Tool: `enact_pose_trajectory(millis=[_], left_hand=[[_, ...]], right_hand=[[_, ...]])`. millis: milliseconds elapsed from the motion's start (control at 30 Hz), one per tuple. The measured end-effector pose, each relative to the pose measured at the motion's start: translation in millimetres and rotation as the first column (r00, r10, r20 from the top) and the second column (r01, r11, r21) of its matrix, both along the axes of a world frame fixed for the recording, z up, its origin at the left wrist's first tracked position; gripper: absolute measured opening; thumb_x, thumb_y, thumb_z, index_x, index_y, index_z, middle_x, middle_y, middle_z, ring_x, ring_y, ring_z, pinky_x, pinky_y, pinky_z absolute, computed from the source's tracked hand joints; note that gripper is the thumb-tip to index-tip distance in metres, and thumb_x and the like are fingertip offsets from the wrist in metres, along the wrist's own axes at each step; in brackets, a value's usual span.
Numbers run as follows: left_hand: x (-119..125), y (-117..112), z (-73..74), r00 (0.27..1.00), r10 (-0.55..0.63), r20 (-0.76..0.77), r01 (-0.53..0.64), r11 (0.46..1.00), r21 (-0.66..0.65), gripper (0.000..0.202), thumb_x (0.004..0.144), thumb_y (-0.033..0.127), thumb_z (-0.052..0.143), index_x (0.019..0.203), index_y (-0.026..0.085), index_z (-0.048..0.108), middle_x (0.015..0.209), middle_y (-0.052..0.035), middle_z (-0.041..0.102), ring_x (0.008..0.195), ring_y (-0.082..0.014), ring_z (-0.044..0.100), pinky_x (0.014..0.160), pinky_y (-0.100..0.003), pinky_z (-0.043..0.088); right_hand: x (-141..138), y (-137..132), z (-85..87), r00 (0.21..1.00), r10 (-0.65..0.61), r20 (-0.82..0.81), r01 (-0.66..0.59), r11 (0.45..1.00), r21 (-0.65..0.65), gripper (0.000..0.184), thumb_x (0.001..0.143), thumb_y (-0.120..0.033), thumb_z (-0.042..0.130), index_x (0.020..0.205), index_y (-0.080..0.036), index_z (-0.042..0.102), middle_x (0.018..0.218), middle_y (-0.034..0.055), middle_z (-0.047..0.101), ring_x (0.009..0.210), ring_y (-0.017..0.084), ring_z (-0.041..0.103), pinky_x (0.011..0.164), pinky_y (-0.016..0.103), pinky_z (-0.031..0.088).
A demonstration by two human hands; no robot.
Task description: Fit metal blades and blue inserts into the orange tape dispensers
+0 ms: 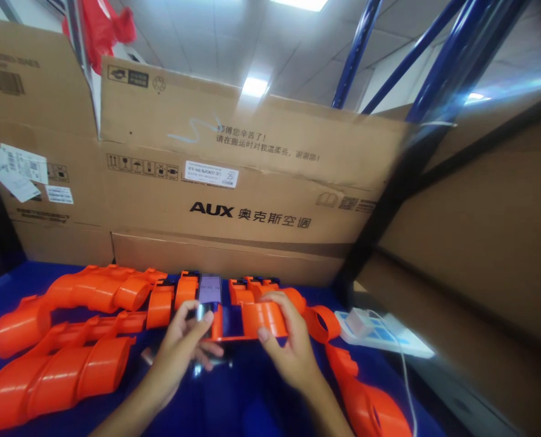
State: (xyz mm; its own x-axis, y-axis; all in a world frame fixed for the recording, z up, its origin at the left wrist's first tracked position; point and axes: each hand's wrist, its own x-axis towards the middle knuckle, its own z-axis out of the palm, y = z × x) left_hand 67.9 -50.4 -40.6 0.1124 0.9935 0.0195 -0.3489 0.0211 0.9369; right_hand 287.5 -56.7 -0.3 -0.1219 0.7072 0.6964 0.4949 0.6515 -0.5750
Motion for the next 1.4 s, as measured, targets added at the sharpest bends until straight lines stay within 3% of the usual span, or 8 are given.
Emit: enact_pose_trajectory(millis=[167, 333, 467, 700, 900, 1167, 1267, 1400], left_hand=[[-6, 3, 0.2, 0.999, 0.042, -0.002, -0.042, 0.996, 0.076, 0.04, 0.087, 0.051, 0.065, 0.11, 0.023, 0.048, 0.087, -0.002, 0.069, 0.055, -0.0138, 0.067, 0.038, -0.019, 0.047], [-10, -1, 2.6, 0.998, 0.058, 0.027, -0.061, 0.99, 0.127, 0.031, 0.092, 0.046, 0.061, 0.11, 0.023, 0.05, 0.079, 0.0013, 0.066, 0.052, -0.0103, 0.061, 0.04, -0.017, 0.043], [-9, -3, 1.3, 1.0, 0.022, 0.015, -0.024, 0.992, 0.127, 0.033, 0.092, 0.045, 0.061, 0.113, 0.023, 0.05, 0.076, 0.0023, 0.065, 0.051, -0.0103, 0.06, 0.04, -0.017, 0.042], [-9, -6, 3.5, 1.0, 0.004, 0.015, -0.005, 0.992, 0.123, 0.03, 0.092, 0.046, 0.061, 0.111, 0.023, 0.052, 0.075, 0.0023, 0.065, 0.051, -0.0108, 0.059, 0.043, -0.019, 0.041], [-10, -8, 3.9, 1.0, -0.013, 0.0, 0.013, 0.993, 0.115, 0.028, 0.092, 0.046, 0.062, 0.107, 0.023, 0.055, 0.074, 0.0024, 0.064, 0.051, -0.011, 0.058, 0.043, -0.019, 0.04], [-8, -11, -4.3, 0.994, -0.014, -0.112, 0.031, 0.987, 0.155, 0.028, 0.088, 0.046, 0.066, 0.104, 0.023, 0.06, 0.073, 0.0005, 0.066, 0.054, -0.0137, 0.059, 0.047, -0.022, 0.041], [-5, -19, 7.5, 0.968, -0.002, -0.249, 0.07, 0.962, 0.263, 0.023, 0.09, 0.041, 0.063, 0.105, 0.024, 0.064, 0.076, -0.0008, 0.068, 0.062, -0.0163, 0.061, 0.057, -0.025, 0.046], [9, -22, 32.6, 0.836, -0.036, -0.547, 0.299, 0.866, 0.4, 0.02, 0.083, 0.036, 0.071, 0.102, 0.029, 0.073, 0.08, -0.0032, 0.075, 0.072, -0.023, 0.067, 0.069, -0.031, 0.049]], right_hand=[[33, 7, 8.6, 0.954, -0.259, -0.149, 0.255, 0.966, -0.044, 0.042, 0.085, -0.044, 0.064, 0.117, -0.022, 0.049, 0.11, 0.0081, 0.058, 0.097, 0.026, 0.06, 0.083, 0.037, 0.05], [62, 11, 15.0, 0.872, -0.482, -0.09, 0.482, 0.876, -0.022, 0.047, 0.082, -0.049, 0.064, 0.118, -0.02, 0.054, 0.102, 0.0065, 0.06, 0.091, 0.026, 0.061, 0.085, 0.04, 0.048], [69, 13, 16.8, 0.809, -0.567, -0.153, 0.567, 0.822, -0.049, 0.049, 0.082, -0.056, 0.062, 0.114, -0.02, 0.063, 0.109, 0.0094, 0.065, 0.101, 0.03, 0.061, 0.092, 0.044, 0.046], [85, 18, 16.1, 0.594, -0.692, -0.411, 0.671, 0.707, -0.222, 0.057, 0.077, -0.063, 0.067, 0.109, -0.018, 0.054, 0.094, 0.0071, 0.067, 0.082, 0.025, 0.064, 0.074, 0.035, 0.05], [102, 19, 12.4, 0.484, -0.869, -0.101, 0.833, 0.493, -0.253, 0.065, 0.073, -0.072, 0.066, 0.107, -0.018, 0.057, 0.092, 0.0109, 0.069, 0.078, 0.03, 0.063, 0.07, 0.039, 0.046], [101, 36, 1.0, 0.53, -0.844, 0.078, 0.823, 0.491, -0.285, 0.067, 0.078, -0.077, 0.055, 0.107, -0.016, 0.058, 0.089, 0.0163, 0.071, 0.083, 0.037, 0.066, 0.071, 0.04, 0.045], [100, 34, -0.3, 0.52, -0.848, 0.096, 0.83, 0.476, -0.291, 0.071, 0.078, -0.08, 0.052, 0.108, -0.015, 0.057, 0.095, 0.0218, 0.071, 0.089, 0.042, 0.066, 0.073, 0.044, 0.045], [99, 33, -1.7, 0.525, -0.847, 0.08, 0.826, 0.485, -0.289, 0.07, 0.082, -0.078, 0.048, 0.111, -0.014, 0.054, 0.1, 0.024, 0.071, 0.094, 0.042, 0.066, 0.077, 0.044, 0.046]])
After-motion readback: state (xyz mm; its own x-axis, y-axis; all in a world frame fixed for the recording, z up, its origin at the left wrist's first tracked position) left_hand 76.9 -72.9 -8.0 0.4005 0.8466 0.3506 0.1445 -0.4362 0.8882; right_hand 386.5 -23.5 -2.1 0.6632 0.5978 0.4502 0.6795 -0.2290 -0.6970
